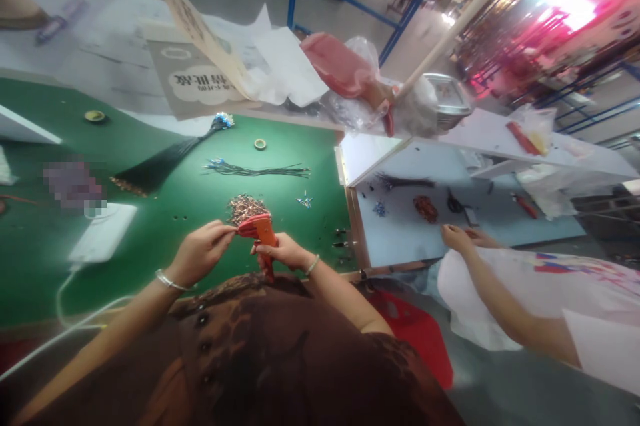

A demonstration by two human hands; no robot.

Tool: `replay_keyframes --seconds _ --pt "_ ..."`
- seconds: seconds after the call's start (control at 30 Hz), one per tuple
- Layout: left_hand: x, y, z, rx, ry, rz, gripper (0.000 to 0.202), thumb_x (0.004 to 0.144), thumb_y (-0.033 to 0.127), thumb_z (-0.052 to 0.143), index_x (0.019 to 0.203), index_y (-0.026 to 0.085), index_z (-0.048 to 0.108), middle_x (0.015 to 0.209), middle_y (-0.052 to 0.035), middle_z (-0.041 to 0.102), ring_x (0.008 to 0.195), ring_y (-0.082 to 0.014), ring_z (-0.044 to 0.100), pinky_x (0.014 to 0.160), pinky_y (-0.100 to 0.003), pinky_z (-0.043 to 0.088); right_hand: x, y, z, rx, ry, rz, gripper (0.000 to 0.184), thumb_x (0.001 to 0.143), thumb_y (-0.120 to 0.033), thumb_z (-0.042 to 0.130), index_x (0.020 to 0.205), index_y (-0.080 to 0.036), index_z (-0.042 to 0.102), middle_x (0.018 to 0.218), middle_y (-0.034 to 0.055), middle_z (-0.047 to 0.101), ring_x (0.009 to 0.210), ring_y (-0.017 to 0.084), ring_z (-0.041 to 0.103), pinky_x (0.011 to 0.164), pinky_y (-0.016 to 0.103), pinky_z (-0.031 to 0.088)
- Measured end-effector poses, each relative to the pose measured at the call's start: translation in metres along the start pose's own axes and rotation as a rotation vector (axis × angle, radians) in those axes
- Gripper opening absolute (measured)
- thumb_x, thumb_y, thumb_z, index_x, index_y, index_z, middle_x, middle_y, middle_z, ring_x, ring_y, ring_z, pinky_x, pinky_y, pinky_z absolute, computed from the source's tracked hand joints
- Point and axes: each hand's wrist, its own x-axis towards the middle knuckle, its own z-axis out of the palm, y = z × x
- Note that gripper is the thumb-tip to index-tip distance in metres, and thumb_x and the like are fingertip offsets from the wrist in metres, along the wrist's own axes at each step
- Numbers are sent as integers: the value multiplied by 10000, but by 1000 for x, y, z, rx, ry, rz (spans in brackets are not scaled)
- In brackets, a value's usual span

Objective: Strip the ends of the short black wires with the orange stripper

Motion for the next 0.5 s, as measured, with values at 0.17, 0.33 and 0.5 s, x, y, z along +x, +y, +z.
replay_keyframes --seconds 0.17,0.33,0.5 --pt "-2 -13 1 -75 21 -124 448 946 512 411 1093 179 671 1030 -86 704 959 -220 643 867 -340 485 5 2 1 -19 86 -27 466 776 -553 729 883 -111 626 558 -11 622 427 130 579 448 247 479" --pt "-7 -29 6 -162 6 -253 546 942 579 341 1124 173 657 911 -69 727 917 -225 659 896 -361 486 13 8 0 18 148 -30 437 771 -537 740 853 -132 597 488 -55 552 379 107 504 400 242 444" --pt "-9 -31 12 -225 -17 -216 501 930 570 391 961 184 708 821 -49 713 778 -186 647 748 -286 486 18 15 6 11 191 -14 451 736 -554 760 795 -170 529 455 -82 502 351 84 438 370 226 389"
